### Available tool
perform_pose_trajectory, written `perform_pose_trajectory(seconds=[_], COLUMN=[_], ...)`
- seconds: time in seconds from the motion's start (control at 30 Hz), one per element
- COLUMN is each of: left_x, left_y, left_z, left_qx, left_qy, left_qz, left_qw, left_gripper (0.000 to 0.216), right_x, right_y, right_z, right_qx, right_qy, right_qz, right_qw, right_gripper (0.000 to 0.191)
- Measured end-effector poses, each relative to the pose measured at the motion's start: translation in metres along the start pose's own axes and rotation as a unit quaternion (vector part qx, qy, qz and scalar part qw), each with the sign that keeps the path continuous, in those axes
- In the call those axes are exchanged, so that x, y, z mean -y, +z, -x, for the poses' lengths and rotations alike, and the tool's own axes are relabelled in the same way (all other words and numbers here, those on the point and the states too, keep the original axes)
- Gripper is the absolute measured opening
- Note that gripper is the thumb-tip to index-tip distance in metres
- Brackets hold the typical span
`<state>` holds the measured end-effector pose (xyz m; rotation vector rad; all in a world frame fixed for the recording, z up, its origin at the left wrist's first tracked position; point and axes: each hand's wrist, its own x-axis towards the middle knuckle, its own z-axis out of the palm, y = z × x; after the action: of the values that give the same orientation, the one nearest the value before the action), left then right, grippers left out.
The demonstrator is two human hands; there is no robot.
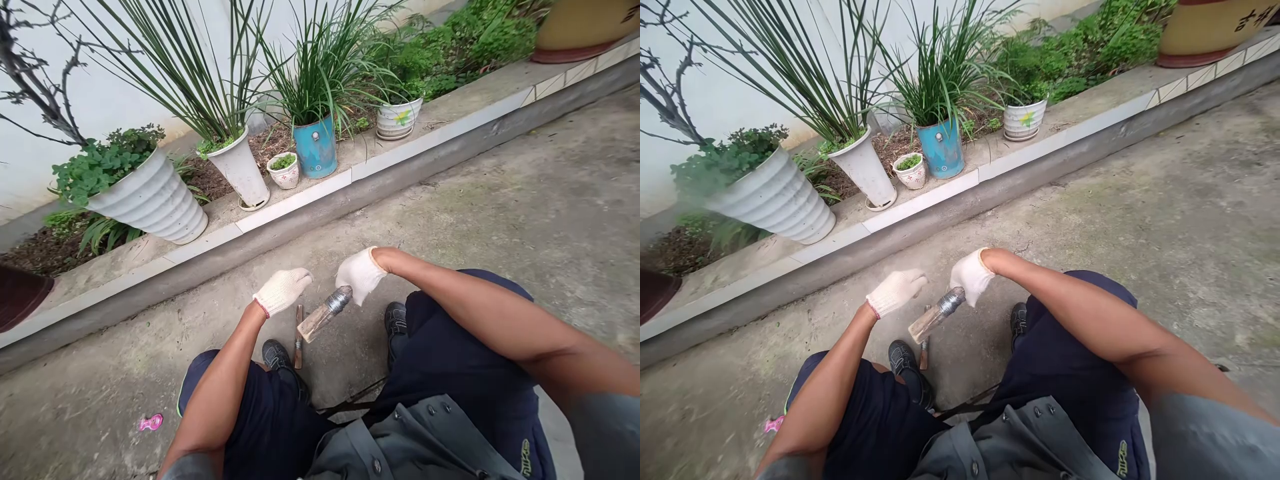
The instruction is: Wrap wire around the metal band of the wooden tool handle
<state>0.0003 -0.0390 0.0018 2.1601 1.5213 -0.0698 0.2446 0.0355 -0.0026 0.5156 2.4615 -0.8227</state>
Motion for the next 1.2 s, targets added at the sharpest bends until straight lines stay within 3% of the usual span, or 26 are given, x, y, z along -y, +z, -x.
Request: perform_pose_trajectory(seconds=[0.13, 0.23, 0.3, 0.4, 0.5, 0.6, 0.7, 0.77, 0.83, 0.9, 1.0, 1.07, 1.2], left_x=[-0.010, -0.019, -0.023, -0.024, -0.019, -0.011, -0.006, -0.004, -0.005, -0.008, -0.015, -0.019, -0.023], left_y=[0.007, 0.011, 0.012, 0.013, 0.013, 0.010, 0.005, 0.002, 0.001, 0.002, 0.006, 0.009, 0.014], left_z=[-0.001, -0.001, -0.001, 0.000, 0.000, 0.000, 0.000, -0.001, -0.001, -0.002, -0.003, -0.003, -0.003], left_qx=[0.004, -0.003, -0.001, 0.014, 0.009, -0.005, -0.008, -0.009, -0.009, -0.008, -0.009, -0.003, 0.021], left_qy=[0.017, 0.004, -0.004, 0.001, 0.017, 0.031, 0.014, 0.003, 0.001, -0.010, -0.023, -0.016, -0.003], left_qz=[0.057, 0.093, 0.109, 0.096, 0.046, -0.004, -0.001, 0.018, 0.036, 0.052, 0.076, 0.087, 0.087], left_qw=[0.998, 0.996, 0.994, 0.995, 0.999, 1.000, 1.000, 1.000, 0.999, 0.999, 0.997, 0.996, 0.996], left_gripper=[0.033, 0.043, 0.041, 0.035, 0.036, 0.038, 0.037, 0.037, 0.036, 0.038, 0.043, 0.042, 0.032], right_x=[0.004, 0.004, 0.001, -0.005, -0.007, -0.005, -0.002, 0.000, 0.002, 0.004, 0.003, 0.000, -0.008], right_y=[-0.013, -0.024, -0.030, -0.032, -0.024, -0.012, -0.004, -0.004, -0.008, -0.015, -0.026, -0.031, -0.034], right_z=[0.009, 0.007, 0.004, -0.001, -0.004, -0.004, 0.001, 0.006, 0.012, 0.015, 0.013, 0.010, 0.002], right_qx=[-0.152, -0.287, -0.331, -0.287, -0.199, -0.112, -0.011, 0.012, -0.027, -0.107, -0.232, -0.283, -0.263], right_qy=[0.010, 0.076, 0.150, 0.290, 0.328, 0.275, 0.167, 0.074, 0.016, 0.016, 0.093, 0.155, 0.306], right_qz=[-0.106, -0.134, -0.099, -0.006, 0.045, 0.055, 0.048, 0.030, 0.001, -0.041, -0.061, -0.030, 0.044], right_qw=[0.983, 0.945, 0.926, 0.913, 0.922, 0.953, 0.985, 0.997, 0.999, 0.993, 0.966, 0.946, 0.914], right_gripper=[0.035, 0.042, 0.041, 0.038, 0.044, 0.033, 0.019, 0.020, 0.024, 0.028, 0.038, 0.041, 0.038])
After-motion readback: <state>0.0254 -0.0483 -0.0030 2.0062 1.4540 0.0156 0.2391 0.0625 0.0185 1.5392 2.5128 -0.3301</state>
